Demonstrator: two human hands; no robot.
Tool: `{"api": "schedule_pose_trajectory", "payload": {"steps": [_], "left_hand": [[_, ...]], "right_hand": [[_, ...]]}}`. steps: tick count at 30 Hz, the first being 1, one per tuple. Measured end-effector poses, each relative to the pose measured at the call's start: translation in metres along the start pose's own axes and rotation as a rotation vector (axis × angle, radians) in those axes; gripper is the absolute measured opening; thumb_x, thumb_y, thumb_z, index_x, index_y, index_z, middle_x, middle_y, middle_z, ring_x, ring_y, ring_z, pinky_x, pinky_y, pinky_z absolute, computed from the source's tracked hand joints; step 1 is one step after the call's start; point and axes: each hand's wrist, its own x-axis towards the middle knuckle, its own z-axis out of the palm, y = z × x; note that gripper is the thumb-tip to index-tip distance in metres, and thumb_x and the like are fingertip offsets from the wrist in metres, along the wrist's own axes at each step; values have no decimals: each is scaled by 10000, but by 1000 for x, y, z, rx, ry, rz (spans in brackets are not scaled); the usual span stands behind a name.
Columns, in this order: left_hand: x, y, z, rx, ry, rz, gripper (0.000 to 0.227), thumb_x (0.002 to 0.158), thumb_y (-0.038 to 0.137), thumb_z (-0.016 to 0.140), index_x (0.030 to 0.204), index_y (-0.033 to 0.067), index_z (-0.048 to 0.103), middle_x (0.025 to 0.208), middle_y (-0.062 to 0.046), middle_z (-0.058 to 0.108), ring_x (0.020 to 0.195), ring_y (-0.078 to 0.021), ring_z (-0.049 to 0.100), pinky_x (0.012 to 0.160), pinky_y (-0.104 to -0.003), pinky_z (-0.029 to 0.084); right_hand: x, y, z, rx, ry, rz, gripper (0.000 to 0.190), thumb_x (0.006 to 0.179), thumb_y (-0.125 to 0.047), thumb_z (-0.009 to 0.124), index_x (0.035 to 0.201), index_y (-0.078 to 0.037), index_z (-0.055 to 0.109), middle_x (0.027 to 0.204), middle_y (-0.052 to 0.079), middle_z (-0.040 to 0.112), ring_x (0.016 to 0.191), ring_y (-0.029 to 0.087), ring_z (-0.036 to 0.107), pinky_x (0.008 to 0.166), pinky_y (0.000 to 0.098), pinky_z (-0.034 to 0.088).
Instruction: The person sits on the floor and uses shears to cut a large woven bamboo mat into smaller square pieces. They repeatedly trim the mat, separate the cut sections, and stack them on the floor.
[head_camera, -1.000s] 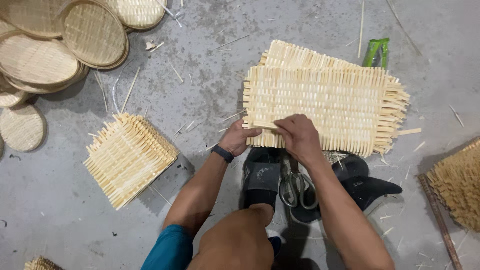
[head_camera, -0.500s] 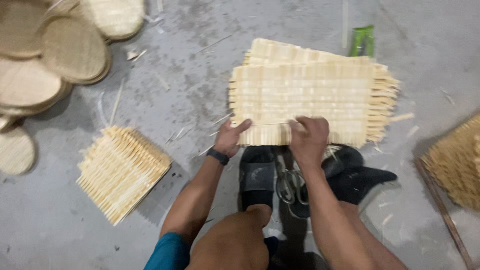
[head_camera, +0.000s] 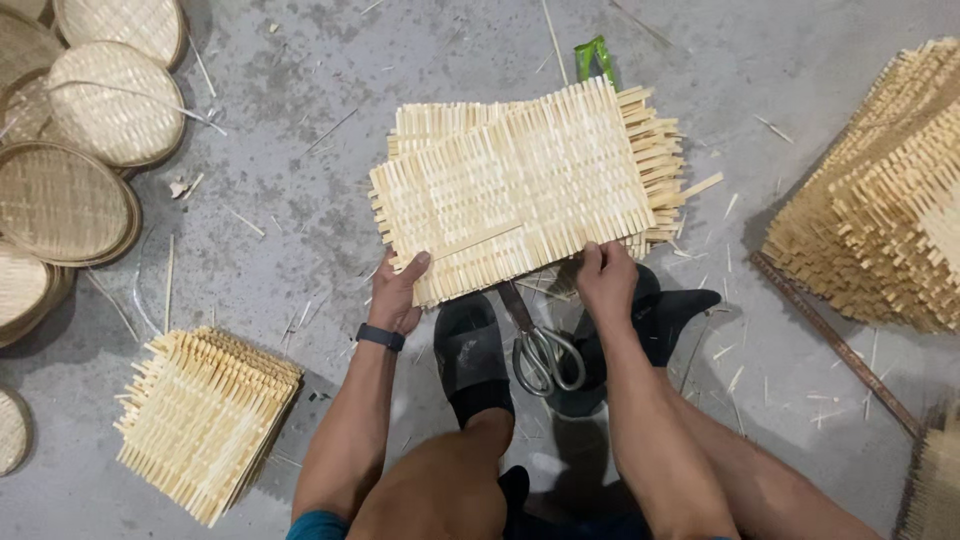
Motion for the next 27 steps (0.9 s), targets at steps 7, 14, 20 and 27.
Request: {"api": "schedule_pose_trajectory", "payload": {"steps": [7,14,20,27], "left_hand": [[-14,13,12,-47,-60,113,607,923,47,732,1457,-5,448,1310,-139,649,1153,-250,669,977,-409,581],[-35,65,35,-11,-135,210,566,926,52,730,1421,-15,466,1278,-151,653,1110,-246,685,948,-416,597],[-19,77,20,118,-96,191,563,907,41,737,1406,-34,486,1254,-136,676,1069,-222,698,906,-376,613],[23,51,-16,175,26,72,441,911,-3,726,1316,-40,554,1152,-133,704,958,-221,722,815,-372,619]], "right_hand": [[-42,-21,-28,53,-104,-26,261,996,-263,655,968,-3,654,797,205,674,718,371,695,656,437,544],[-151,-6,-35,-525,-650,-448,554,743,-168,776,1171,112,562,1104,251,616,1057,391,599,956,456,496],[-163,7,5,-596,-495,-270,450,738,-52,727,1139,66,560,1087,268,614,1051,402,629,942,420,534],[-148,8,-58,-43,-1008,610,494,852,-389,732,1098,36,685,942,246,731,740,259,709,683,412,606]]}}
